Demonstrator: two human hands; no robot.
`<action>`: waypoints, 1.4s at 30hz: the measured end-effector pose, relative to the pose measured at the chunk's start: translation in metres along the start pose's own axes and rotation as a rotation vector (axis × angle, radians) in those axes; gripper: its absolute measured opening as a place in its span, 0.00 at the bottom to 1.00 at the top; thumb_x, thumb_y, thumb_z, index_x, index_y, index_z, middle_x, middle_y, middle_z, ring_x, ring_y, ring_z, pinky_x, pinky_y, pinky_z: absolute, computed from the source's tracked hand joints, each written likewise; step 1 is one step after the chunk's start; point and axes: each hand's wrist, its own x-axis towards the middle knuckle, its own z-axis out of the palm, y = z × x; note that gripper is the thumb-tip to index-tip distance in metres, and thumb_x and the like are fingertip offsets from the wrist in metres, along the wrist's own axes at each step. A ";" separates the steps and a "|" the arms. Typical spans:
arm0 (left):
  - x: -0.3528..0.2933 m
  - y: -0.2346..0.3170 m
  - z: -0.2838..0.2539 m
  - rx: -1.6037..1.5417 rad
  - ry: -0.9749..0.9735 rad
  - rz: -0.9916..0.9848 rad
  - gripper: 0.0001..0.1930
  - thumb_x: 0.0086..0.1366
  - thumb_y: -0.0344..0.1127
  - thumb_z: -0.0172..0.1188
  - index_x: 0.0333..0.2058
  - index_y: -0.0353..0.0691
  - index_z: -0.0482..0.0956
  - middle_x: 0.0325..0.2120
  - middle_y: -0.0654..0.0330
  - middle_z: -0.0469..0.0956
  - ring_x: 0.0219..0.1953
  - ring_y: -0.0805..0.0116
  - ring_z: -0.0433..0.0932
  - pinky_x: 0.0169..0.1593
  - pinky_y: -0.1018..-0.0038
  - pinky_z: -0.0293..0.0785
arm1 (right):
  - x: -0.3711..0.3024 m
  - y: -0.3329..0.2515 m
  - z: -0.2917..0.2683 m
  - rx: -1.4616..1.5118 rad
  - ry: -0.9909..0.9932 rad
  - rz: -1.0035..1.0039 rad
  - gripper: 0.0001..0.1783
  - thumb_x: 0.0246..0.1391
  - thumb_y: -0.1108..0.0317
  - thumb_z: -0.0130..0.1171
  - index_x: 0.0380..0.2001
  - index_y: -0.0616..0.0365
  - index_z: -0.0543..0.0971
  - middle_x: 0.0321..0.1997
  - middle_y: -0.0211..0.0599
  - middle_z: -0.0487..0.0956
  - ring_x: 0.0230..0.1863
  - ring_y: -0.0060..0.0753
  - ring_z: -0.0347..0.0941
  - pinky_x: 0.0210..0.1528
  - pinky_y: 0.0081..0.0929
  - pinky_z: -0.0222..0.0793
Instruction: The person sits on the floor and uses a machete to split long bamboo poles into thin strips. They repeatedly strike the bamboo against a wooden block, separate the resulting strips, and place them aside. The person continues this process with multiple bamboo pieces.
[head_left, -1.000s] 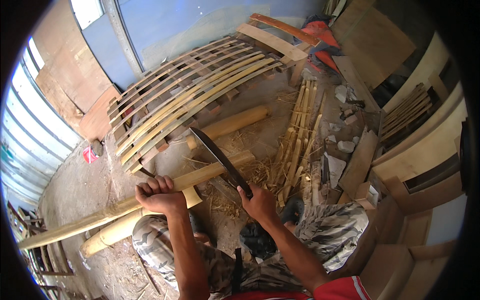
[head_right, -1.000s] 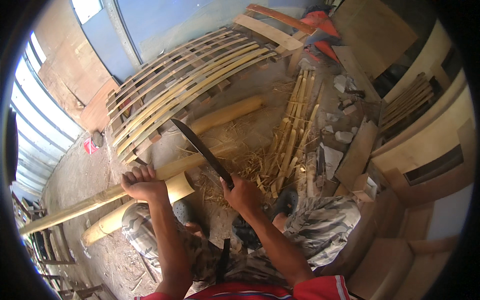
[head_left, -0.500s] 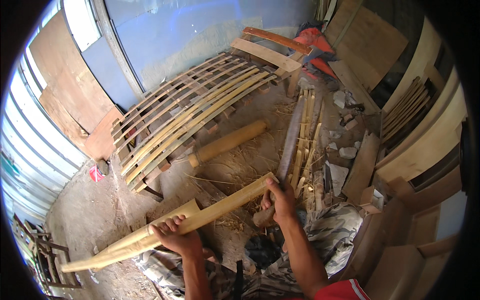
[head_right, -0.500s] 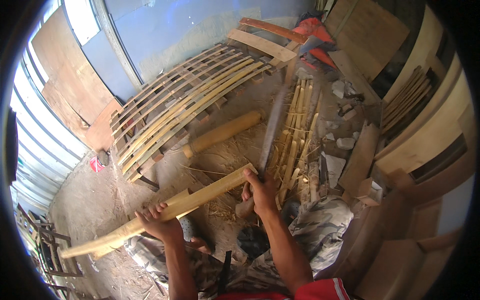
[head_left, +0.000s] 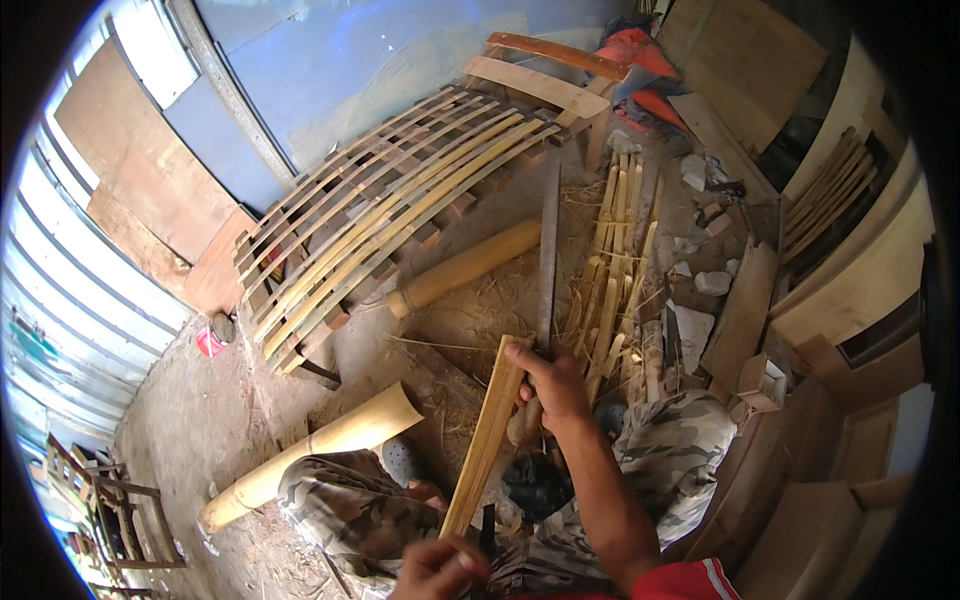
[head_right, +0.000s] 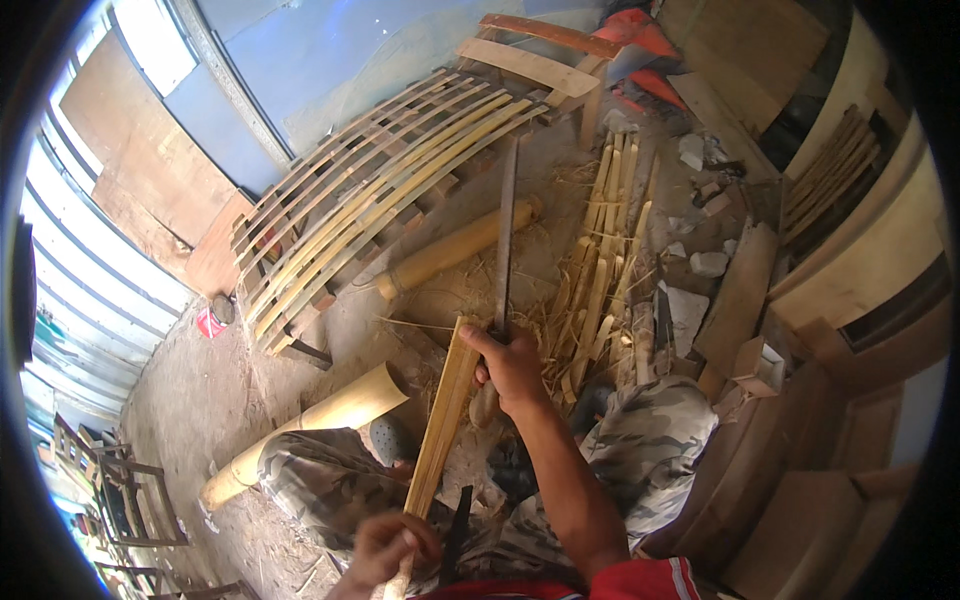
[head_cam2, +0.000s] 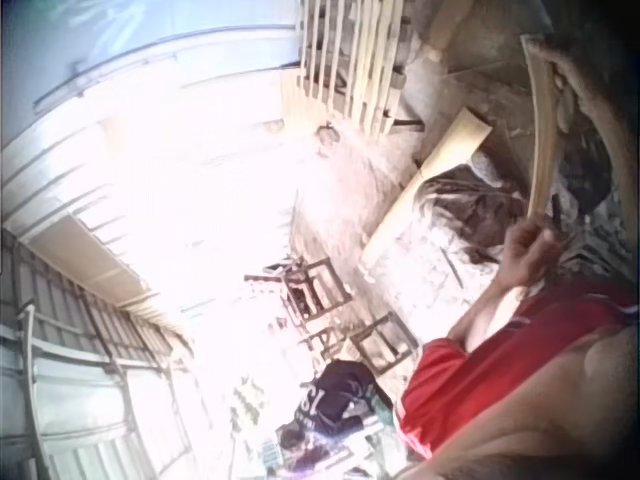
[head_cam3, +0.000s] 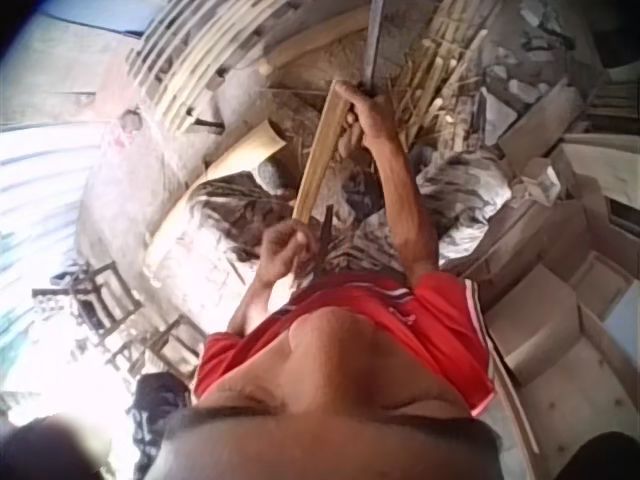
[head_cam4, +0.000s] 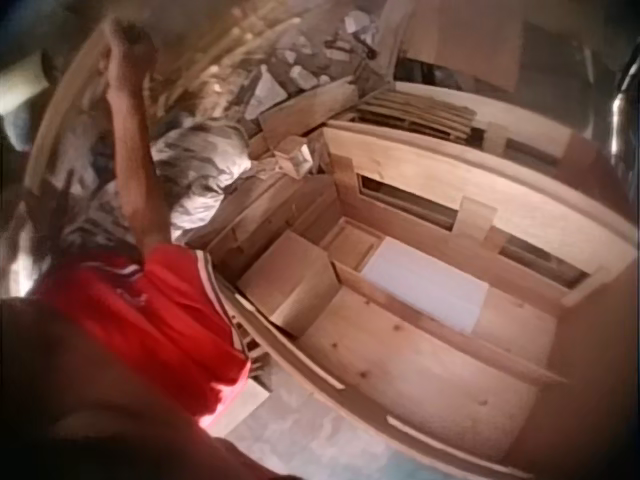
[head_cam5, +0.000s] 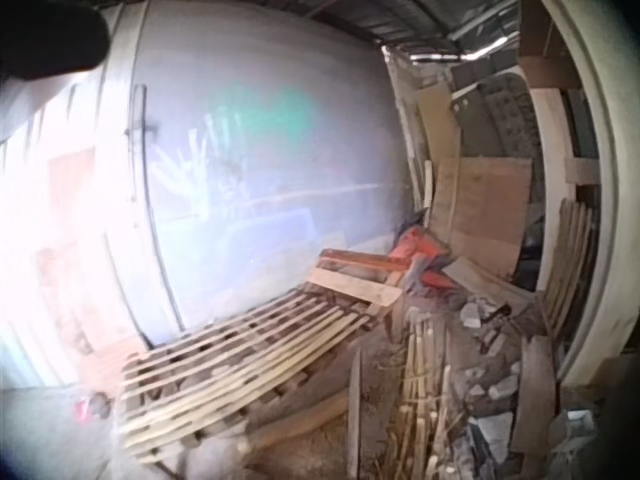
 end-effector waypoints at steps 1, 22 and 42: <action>0.013 0.010 -0.005 0.174 0.112 0.091 0.25 0.62 0.53 0.59 0.46 0.37 0.73 0.38 0.56 0.79 0.42 0.62 0.78 0.43 0.67 0.75 | -0.003 -0.001 0.003 -0.004 -0.009 0.006 0.11 0.51 0.64 0.66 0.28 0.59 0.76 0.19 0.28 0.73 0.12 0.18 0.65 0.14 0.22 0.60; 0.141 0.047 -0.019 -0.110 0.095 0.053 0.12 0.69 0.39 0.51 0.41 0.34 0.74 0.19 0.63 0.72 0.18 0.74 0.71 0.24 0.76 0.68 | -0.027 -0.010 -0.025 -1.633 -0.206 -0.780 0.14 0.39 0.60 0.69 0.25 0.52 0.76 0.19 0.35 0.76 0.23 0.39 0.77 0.24 0.36 0.69; 0.152 0.032 -0.013 0.023 0.048 0.071 0.14 0.67 0.40 0.58 0.42 0.34 0.71 0.18 0.67 0.70 0.17 0.80 0.69 0.21 0.79 0.64 | 0.029 -0.028 -0.043 -1.709 -0.227 -0.765 0.12 0.37 0.61 0.68 0.27 0.51 0.80 0.22 0.36 0.79 0.24 0.41 0.79 0.28 0.38 0.73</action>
